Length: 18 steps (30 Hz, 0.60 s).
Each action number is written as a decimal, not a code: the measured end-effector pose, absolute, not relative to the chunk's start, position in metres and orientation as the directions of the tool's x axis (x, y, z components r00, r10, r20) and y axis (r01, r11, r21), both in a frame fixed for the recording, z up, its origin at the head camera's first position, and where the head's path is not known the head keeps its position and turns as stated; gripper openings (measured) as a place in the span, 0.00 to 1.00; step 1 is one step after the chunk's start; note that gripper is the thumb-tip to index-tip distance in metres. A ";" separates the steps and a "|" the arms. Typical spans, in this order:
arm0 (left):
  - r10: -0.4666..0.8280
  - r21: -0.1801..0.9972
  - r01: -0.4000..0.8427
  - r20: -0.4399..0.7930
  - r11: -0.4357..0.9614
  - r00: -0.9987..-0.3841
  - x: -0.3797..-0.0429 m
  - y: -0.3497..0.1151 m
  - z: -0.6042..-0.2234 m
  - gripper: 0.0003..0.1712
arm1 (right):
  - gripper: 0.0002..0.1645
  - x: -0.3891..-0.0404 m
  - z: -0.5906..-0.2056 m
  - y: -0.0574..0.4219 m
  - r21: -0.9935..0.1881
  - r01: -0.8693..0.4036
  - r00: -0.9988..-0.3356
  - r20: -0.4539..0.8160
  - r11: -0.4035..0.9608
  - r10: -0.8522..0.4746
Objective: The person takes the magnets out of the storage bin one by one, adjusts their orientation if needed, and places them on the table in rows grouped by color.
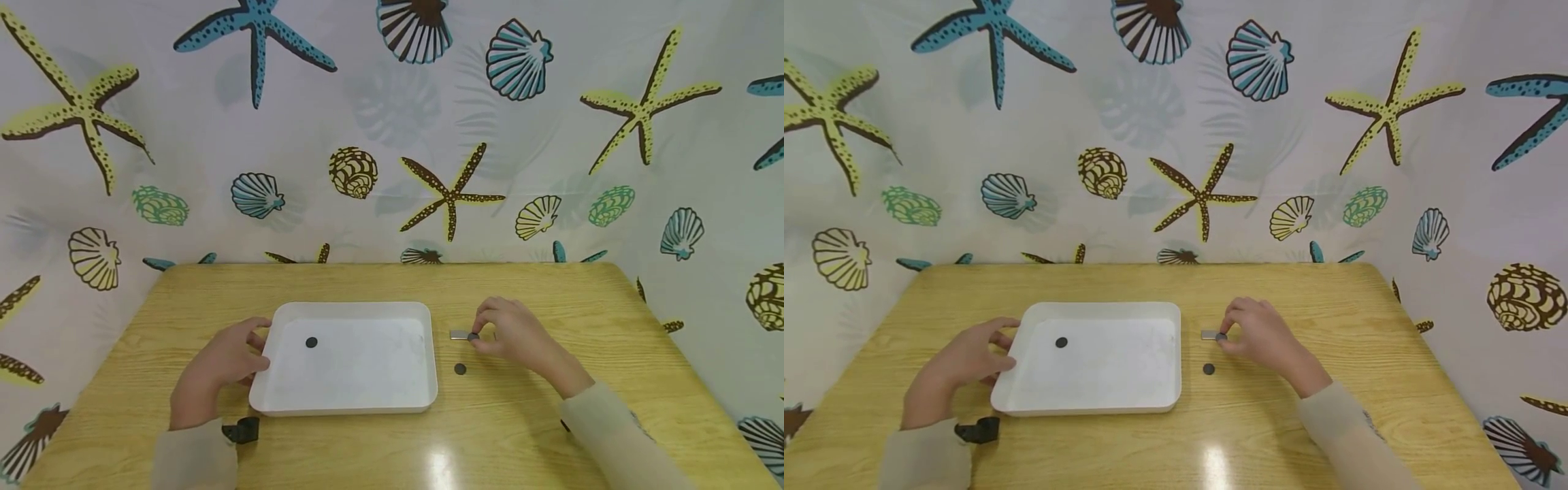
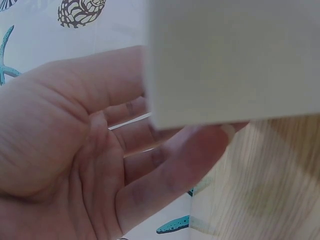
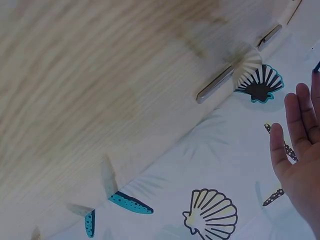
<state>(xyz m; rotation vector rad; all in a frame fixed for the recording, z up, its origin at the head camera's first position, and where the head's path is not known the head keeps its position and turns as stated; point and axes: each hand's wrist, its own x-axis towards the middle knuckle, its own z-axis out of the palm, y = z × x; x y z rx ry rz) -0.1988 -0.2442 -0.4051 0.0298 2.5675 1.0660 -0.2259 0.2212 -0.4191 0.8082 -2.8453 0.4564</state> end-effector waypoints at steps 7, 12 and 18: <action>0.155 0.687 -0.115 -0.318 0.718 -0.936 -0.201 -0.244 -0.405 0.43 | 0.05 -0.221 -0.427 0.235 -0.271 -0.518 -0.855 0.197 0.811 -0.480; 0.162 0.695 -0.108 -0.311 0.711 -0.936 -0.201 -0.246 -0.407 0.44 | 0.05 -0.217 -0.433 0.241 -0.265 -0.517 -0.856 0.182 0.814 -0.485; 0.162 0.698 -0.108 -0.310 0.708 -0.937 -0.200 -0.246 -0.408 0.44 | 0.06 -0.214 -0.440 0.244 -0.256 -0.523 -0.852 0.170 0.813 -0.494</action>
